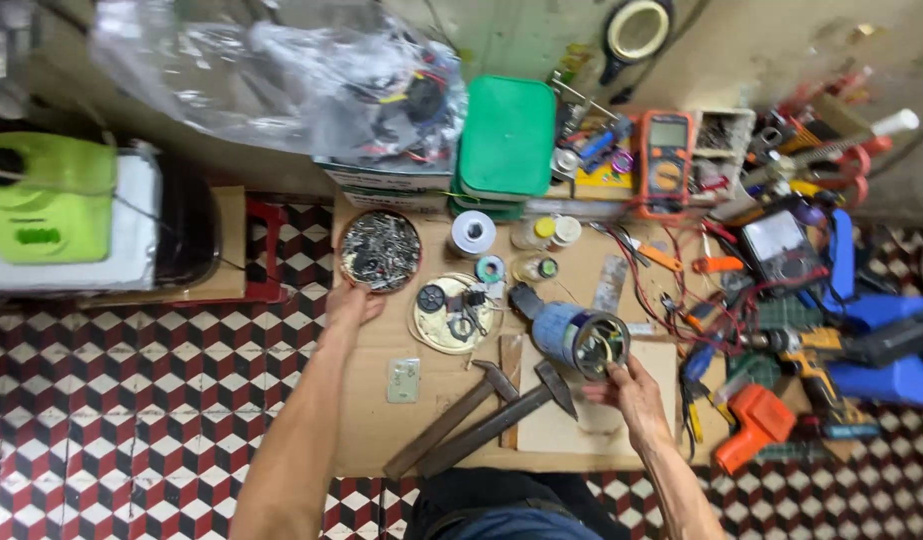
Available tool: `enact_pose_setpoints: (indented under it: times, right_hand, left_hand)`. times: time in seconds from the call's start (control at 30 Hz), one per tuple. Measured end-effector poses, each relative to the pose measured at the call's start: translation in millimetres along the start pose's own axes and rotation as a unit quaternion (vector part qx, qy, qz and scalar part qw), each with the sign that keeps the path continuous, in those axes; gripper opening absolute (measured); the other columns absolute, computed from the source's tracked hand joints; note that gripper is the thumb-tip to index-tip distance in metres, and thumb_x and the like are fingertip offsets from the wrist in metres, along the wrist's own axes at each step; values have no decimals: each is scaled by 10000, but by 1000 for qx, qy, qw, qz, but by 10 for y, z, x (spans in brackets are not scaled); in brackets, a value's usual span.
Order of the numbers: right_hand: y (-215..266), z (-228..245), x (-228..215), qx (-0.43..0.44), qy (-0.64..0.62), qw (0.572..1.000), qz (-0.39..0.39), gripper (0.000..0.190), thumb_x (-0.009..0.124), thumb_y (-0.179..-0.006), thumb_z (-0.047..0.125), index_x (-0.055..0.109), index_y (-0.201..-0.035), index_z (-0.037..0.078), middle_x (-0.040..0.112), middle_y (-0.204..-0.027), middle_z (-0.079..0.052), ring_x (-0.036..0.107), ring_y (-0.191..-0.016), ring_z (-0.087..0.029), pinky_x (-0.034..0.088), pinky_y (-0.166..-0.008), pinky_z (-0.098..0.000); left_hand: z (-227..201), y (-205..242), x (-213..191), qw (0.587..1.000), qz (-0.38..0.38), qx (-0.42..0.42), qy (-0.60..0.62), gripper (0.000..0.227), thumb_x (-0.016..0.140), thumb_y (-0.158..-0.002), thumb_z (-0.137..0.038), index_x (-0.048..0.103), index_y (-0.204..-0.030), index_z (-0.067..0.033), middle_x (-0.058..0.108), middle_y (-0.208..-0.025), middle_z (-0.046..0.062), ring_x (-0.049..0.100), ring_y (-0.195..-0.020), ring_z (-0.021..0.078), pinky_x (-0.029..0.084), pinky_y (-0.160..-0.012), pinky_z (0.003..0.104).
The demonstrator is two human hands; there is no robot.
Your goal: Repairing and testing a portable electronic searchlight by checking the battery and internal components.
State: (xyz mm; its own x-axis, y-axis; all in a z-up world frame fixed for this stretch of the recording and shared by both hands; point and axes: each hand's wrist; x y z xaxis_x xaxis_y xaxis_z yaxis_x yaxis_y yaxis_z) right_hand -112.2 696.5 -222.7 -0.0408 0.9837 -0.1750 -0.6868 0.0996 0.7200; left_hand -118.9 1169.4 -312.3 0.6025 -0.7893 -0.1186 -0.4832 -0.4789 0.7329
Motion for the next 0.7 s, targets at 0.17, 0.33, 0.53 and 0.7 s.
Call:
enact_pose_setpoints:
  times: [0.17,0.33,0.53,0.7]
  right_hand:
    - [3,-13,-30,-15,8,1000,5,362,505,-1003,132,563,-1330,-11,724,-1019,-200,749,-772,-281,603,-671,-358]
    - [-81,-33,-62,-64,-4,998,3,334,518,-978,96,622,-1257,-54,755,-944,-205,758,-679,-295,593,-610,-372]
    - [712,829,-63,-185,342,920,-53,478,571,-884,204,641,-1342,85,765,-698,-148,766,-675,-216,576,-702,-348]
    - [718,908,-153,-165,368,915,1,451,569,-893,231,670,-1309,88,780,-692,-138,785,-672,-200,585,-710,-344]
  left_hand:
    - [926,-525,-273,991,112,18,-70,447,523,-1041,-118,544,-1463,27,719,-1127,272,733,-899,269,512,-630,321]
    - [819,861,229,929,-3,242,-280,501,606,-965,-196,540,-1450,-94,718,-1224,155,701,-1101,256,531,-959,354]
    - [964,2296,1203,974,169,124,-91,707,659,-904,-380,435,-1518,-109,617,-1429,126,705,-1090,204,573,-886,346]
    - [659,2971,1554,976,195,99,-14,784,649,-905,-446,345,-1538,-99,540,-1478,126,712,-1078,216,592,-885,353]
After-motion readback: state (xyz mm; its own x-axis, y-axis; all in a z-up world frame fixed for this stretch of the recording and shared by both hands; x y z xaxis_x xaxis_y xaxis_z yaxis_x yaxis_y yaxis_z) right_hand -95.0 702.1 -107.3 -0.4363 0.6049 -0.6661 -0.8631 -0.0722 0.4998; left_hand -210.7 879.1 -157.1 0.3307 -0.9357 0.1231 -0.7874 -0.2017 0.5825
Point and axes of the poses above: each hand's wrist, its own y-axis away from the middle knuckle, its own x-axis out of the palm, z = x × y
